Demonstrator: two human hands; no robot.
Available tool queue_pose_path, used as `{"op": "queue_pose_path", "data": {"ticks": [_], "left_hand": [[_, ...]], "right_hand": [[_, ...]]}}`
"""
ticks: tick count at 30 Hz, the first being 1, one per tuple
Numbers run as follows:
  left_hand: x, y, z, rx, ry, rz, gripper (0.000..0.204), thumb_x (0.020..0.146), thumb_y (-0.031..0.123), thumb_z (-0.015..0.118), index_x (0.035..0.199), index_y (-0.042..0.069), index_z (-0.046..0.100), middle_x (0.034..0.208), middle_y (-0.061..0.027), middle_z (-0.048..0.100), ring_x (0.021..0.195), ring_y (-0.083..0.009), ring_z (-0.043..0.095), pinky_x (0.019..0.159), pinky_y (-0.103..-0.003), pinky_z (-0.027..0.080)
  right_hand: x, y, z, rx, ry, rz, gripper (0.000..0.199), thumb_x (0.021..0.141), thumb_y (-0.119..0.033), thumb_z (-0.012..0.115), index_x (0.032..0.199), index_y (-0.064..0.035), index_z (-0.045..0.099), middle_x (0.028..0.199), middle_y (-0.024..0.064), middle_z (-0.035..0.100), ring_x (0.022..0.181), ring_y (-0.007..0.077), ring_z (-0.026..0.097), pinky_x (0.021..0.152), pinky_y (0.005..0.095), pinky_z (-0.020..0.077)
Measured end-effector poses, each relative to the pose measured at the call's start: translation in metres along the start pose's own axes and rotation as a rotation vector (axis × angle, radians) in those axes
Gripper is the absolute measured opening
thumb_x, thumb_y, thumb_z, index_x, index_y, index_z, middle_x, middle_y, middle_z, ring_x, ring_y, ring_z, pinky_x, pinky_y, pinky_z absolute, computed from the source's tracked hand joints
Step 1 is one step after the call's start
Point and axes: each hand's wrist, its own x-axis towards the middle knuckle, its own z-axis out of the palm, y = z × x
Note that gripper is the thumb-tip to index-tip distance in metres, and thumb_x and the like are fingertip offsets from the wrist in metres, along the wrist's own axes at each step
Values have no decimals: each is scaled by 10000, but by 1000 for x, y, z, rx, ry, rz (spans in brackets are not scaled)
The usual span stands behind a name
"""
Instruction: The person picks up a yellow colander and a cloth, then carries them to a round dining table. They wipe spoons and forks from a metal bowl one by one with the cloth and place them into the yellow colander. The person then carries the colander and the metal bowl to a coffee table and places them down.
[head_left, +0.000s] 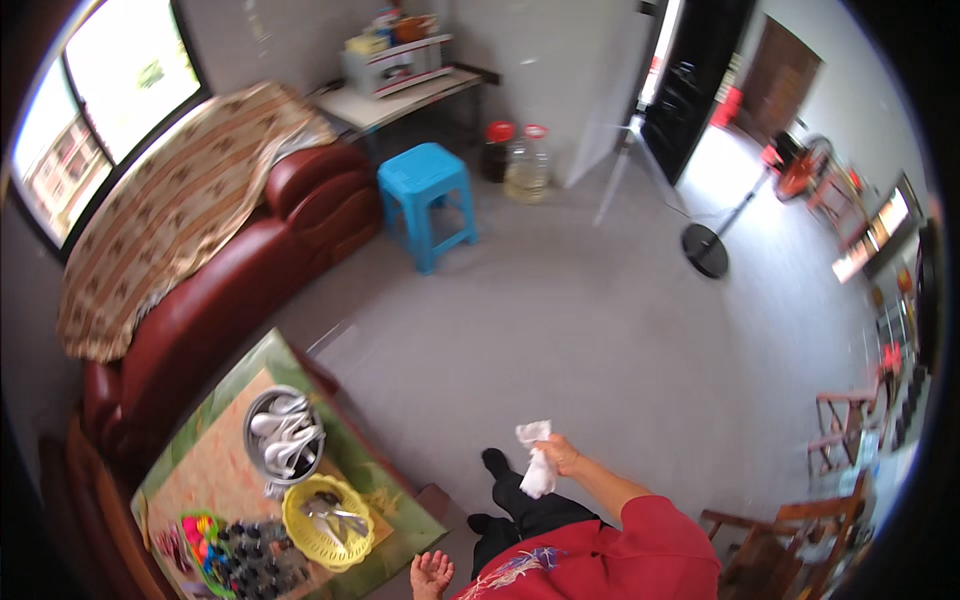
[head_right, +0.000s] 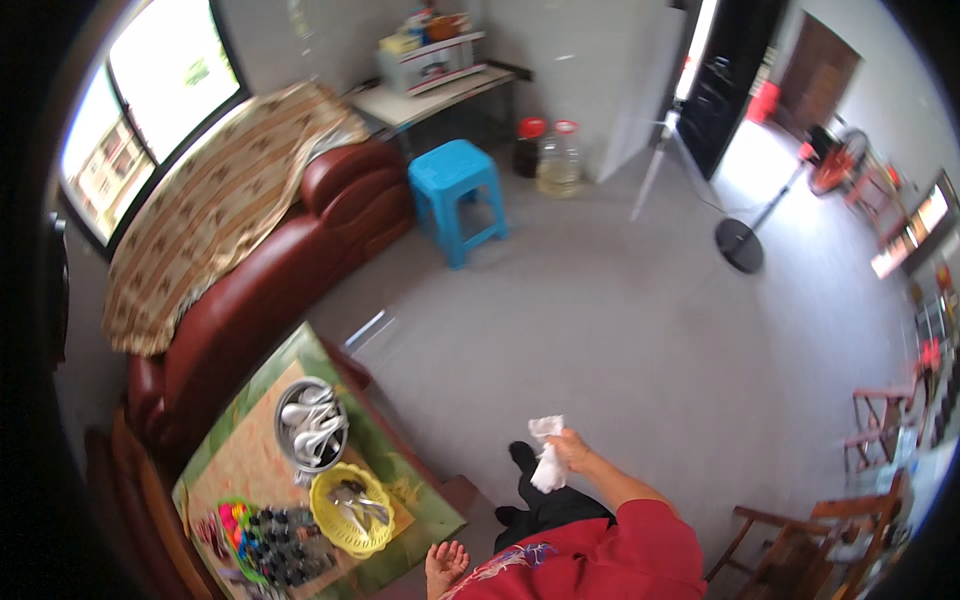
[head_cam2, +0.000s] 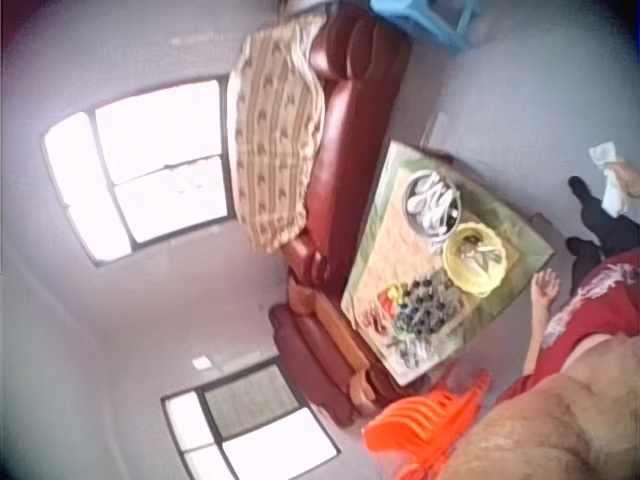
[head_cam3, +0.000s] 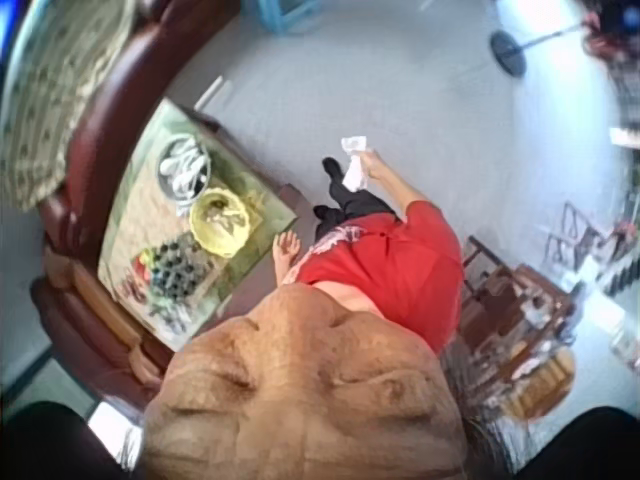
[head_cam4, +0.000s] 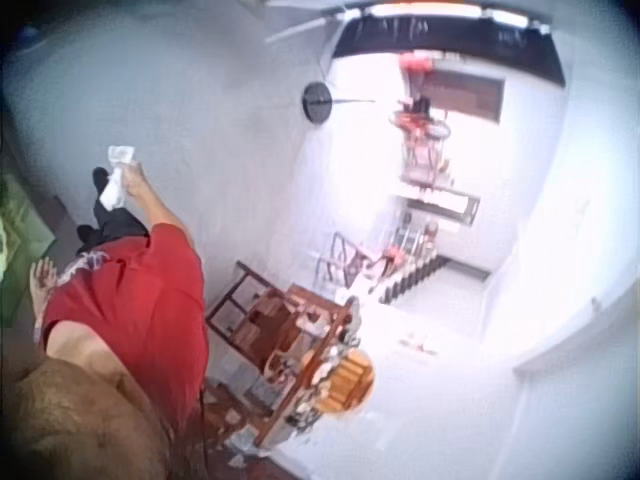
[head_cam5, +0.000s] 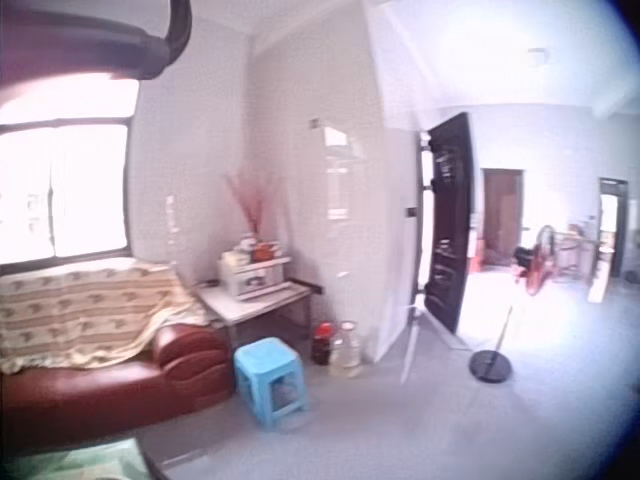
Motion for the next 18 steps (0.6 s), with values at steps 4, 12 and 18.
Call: {"op": "queue_pose_path", "data": {"ticks": [4,12,18], "left_hand": [[-45,-63,108,254,-340,-92,347,864,416,479,1103,164,484,1181,-125,503,1027,-341,508,848,-540,415],[-132,-290,357,447,-869,-405,571,834,591,371,1220,183,477,1292,-125,435,1204,-398,372,970,-604,287],[-128,-424,484,603,-822,-451,483,876,502,374,1068,99,558,1116,-108,562,1078,-287,502,963,-453,374]], "right_hand": [[-67,-5,-16,-139,-278,-308,239,838,-117,516,1062,-37,544,868,24,583,755,106,549,672,284,476],[-126,-78,-116,-630,133,-817,285,832,-243,529,1092,-132,565,1190,175,504,1048,290,527,882,418,412],[-199,-189,-258,-1235,557,-919,391,776,-282,607,1145,-175,534,1185,94,419,1080,296,435,803,463,377]]}}
